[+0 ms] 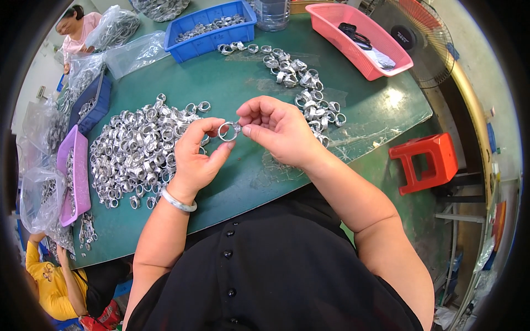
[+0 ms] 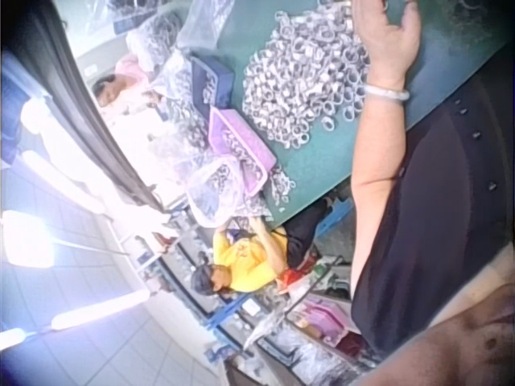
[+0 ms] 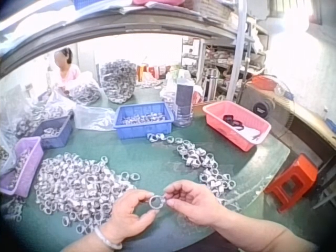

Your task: The person picks up metal rings from a pile on a table, rotates them by hand to check for an internal component, and places them into a blue container or back onto the table surface.

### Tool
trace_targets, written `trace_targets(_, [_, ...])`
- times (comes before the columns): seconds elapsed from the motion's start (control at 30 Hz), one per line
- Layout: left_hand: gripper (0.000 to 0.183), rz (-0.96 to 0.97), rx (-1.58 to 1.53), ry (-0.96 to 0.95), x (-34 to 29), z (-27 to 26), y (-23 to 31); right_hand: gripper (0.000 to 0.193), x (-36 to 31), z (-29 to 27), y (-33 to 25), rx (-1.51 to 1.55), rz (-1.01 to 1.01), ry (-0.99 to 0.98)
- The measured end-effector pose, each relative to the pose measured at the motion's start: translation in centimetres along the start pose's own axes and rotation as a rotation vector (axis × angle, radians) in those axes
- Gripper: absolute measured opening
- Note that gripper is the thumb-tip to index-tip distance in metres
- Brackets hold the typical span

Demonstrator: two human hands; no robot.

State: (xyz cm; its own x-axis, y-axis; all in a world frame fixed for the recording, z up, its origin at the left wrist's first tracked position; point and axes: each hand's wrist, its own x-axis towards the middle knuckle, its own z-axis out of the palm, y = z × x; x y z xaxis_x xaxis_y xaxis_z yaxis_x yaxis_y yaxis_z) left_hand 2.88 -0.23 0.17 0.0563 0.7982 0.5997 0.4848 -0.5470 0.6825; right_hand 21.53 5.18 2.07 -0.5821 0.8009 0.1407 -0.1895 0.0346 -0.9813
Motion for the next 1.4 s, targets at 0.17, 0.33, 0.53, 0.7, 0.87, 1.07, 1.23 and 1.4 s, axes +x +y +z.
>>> trace_targets(0.17, [0.036,0.008,0.024,0.009,0.1,0.1,0.1,0.024,-0.2,0.0,0.1,-0.001,-0.059,-0.014])
trace_targets(0.33, [0.033,0.043,0.052,0.031,0.1,0.1,0.0,0.024,-0.3,0.1,0.0,-0.025,-0.089,-0.021])
trace_targets(0.53, [0.032,0.082,0.064,0.044,0.1,0.1,-0.2,0.024,-0.3,0.1,-0.2,-0.047,-0.095,-0.027])
trace_targets(0.7, [0.032,0.085,0.065,0.044,0.1,0.1,-0.2,0.024,-0.4,0.1,-0.3,-0.061,-0.104,-0.032])
trace_targets(0.87, [0.032,0.093,0.069,0.048,0.0,0.1,-0.3,0.023,-0.6,-0.1,-0.7,-0.099,-0.090,-0.019])
trace_targets(1.07, [0.029,0.065,0.322,0.070,0.4,-0.3,-0.4,0.026,-0.9,-3.5,-2.4,-0.742,-0.195,-0.081])
trace_targets(1.23, [0.024,-0.132,0.777,0.035,0.1,-1.1,-1.7,0.046,-2.2,-5.1,-2.8,-1.243,-0.171,-0.384])
trace_targets(1.4, [0.027,-0.134,0.823,0.055,0.1,-0.8,-1.4,0.038,-3.2,-5.3,-1.7,-1.383,-0.209,-0.363])
